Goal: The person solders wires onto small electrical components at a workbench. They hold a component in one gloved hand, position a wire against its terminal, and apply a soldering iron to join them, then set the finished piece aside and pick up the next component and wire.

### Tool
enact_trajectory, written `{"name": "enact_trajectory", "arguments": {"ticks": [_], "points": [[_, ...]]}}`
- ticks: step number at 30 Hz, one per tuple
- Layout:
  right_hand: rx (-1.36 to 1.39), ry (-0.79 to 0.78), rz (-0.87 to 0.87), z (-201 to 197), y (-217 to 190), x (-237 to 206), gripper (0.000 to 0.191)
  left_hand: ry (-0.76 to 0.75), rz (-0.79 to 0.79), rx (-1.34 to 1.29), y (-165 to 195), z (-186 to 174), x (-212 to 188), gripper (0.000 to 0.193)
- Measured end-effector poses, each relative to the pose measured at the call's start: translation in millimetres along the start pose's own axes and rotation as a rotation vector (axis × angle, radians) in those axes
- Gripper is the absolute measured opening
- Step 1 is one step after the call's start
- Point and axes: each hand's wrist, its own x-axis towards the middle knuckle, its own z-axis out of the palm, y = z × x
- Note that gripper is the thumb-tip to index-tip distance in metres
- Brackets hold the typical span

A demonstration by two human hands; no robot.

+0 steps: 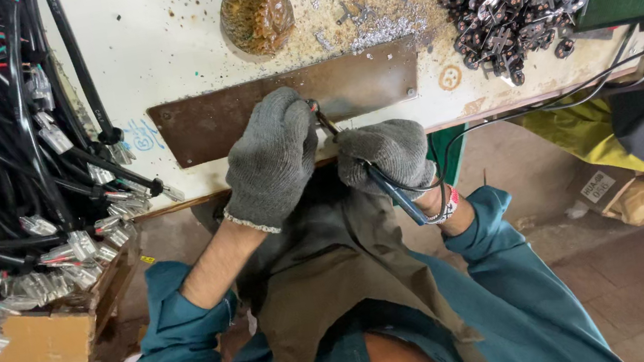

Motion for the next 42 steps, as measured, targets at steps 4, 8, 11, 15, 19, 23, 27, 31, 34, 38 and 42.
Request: {"name": "enact_trajectory", "arguments": {"ticks": [4,8,11,15,19,23,27,31,34,38,42], "points": [[-0.004,0.093,0.015,5.7,3.1,-2.2,0.024,0.033,-0.077,-0.045,-1.5,3.3,-1.2,0.012],[0.009,0.147,-0.014,10.6,8.6,-7.5,0.023,0.049,-0.034,-0.004,-2.3,4.9,0.4,0.013],[-0.003,0.164,-0.002,13.0,13.1,-12.7,0.023,-0.022,-0.028,0.048,-3.1,3.3,2.3,0.012],[0.044,0.152,0.030,15.7,18.2,-18.4,0.024,-0.110,0.008,0.153,-2.5,-0.6,3.2,0.018],[0.048,0.180,0.007,17.4,20.0,-19.7,0.023,-0.155,0.004,0.223,0.2,-2.1,5.2,0.021],[-0.045,0.187,0.119,16.6,13.1,-18.7,0.021,-0.161,0.008,0.258,3.6,-3.7,8.2,0.025],[-0.056,-0.032,0.158,9.6,6.5,-15.3,0.018,-0.189,-0.016,0.300,6.5,-6.9,10.0,0.023],[0.167,-0.158,0.369,2.5,7.6,-10.7,0.021,-0.163,0.024,0.316,7.7,-9.5,10.0,0.017],[0.038,-0.133,0.109,4.0,9.3,-8.1,0.029,-0.175,-0.011,0.345,9.3,-8.3,9.6,0.014],[0.121,0.096,0.090,9.3,6.8,-5.4,0.027,-0.144,-0.001,0.343,9.9,-6.6,10.1,0.015],[0.139,0.039,0.014,3.2,6.3,0.8,0.033,-0.200,-0.001,0.364,8.1,-6.8,10.3,0.019]]}}
